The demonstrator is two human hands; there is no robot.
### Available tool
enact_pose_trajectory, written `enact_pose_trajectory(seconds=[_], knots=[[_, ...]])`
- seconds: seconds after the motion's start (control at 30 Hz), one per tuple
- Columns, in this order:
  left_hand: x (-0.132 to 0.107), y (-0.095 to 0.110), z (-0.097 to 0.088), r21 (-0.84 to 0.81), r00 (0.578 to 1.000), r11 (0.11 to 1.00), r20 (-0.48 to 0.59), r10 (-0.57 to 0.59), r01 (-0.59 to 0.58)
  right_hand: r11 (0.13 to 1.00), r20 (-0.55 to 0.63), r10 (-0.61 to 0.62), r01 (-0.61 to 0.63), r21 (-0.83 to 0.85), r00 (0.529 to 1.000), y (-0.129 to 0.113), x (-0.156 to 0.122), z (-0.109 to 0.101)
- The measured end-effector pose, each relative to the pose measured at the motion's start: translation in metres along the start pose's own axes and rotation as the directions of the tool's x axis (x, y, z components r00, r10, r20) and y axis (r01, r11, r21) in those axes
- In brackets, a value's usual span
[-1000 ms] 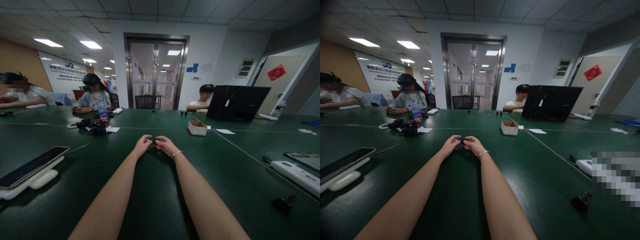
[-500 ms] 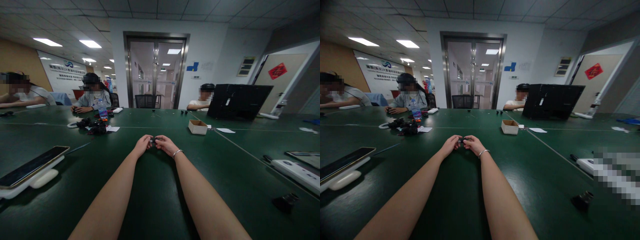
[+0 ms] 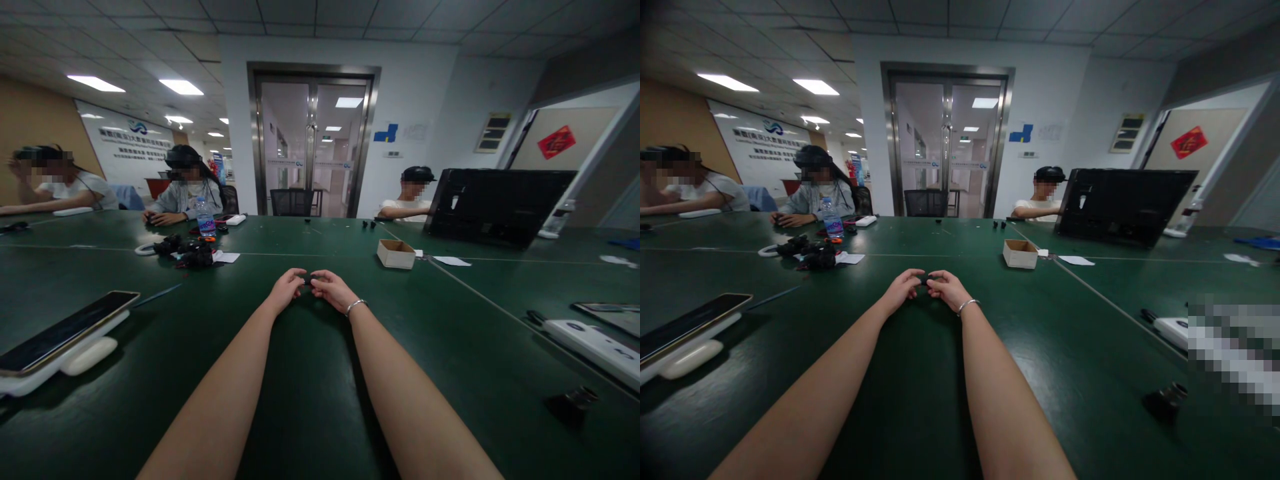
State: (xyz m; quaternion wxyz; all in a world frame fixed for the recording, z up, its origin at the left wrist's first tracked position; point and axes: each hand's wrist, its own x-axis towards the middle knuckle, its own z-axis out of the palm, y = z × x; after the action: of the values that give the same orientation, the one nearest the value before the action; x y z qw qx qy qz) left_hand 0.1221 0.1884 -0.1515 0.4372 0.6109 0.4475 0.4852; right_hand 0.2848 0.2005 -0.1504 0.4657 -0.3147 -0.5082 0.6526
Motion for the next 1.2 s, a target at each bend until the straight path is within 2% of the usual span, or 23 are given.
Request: enact_pose_trajectory(seconds=[0.23, 0.4, 0.67, 1.2], knots=[[-0.0016, 0.0028, 0.0003, 0.008, 1.000, 1.000, -0.007, 0.004, -0.004, 1.000, 0.002, 0.008, -0.008, -0.009, 1.000, -0.0007, -0.0002, 0.0000], [-0.0017, 0.0038, 0.0001, -0.004, 0.999, 0.999, -0.007, -0.035, 0.035, 1.000, 0.008, 0.010, -0.010, -0.010, 1.000, -0.0012, -0.0008, -0.0001], [-0.0008, 0.0024, 0.0003, 0.031, 1.000, 0.999, -0.025, -0.017, 0.018, 1.000, 0.009, 0.004, -0.004, -0.007, 1.000, 0.0000, -0.0004, -0.0002], [0.0015, -0.0016, -0.0014, 0.027, 1.000, 1.000, 0.031, -0.002, 0.001, 1.000, 0.013, 0.012, -0.012, -0.010, 1.000, -0.0030, -0.0022, 0.0006]])
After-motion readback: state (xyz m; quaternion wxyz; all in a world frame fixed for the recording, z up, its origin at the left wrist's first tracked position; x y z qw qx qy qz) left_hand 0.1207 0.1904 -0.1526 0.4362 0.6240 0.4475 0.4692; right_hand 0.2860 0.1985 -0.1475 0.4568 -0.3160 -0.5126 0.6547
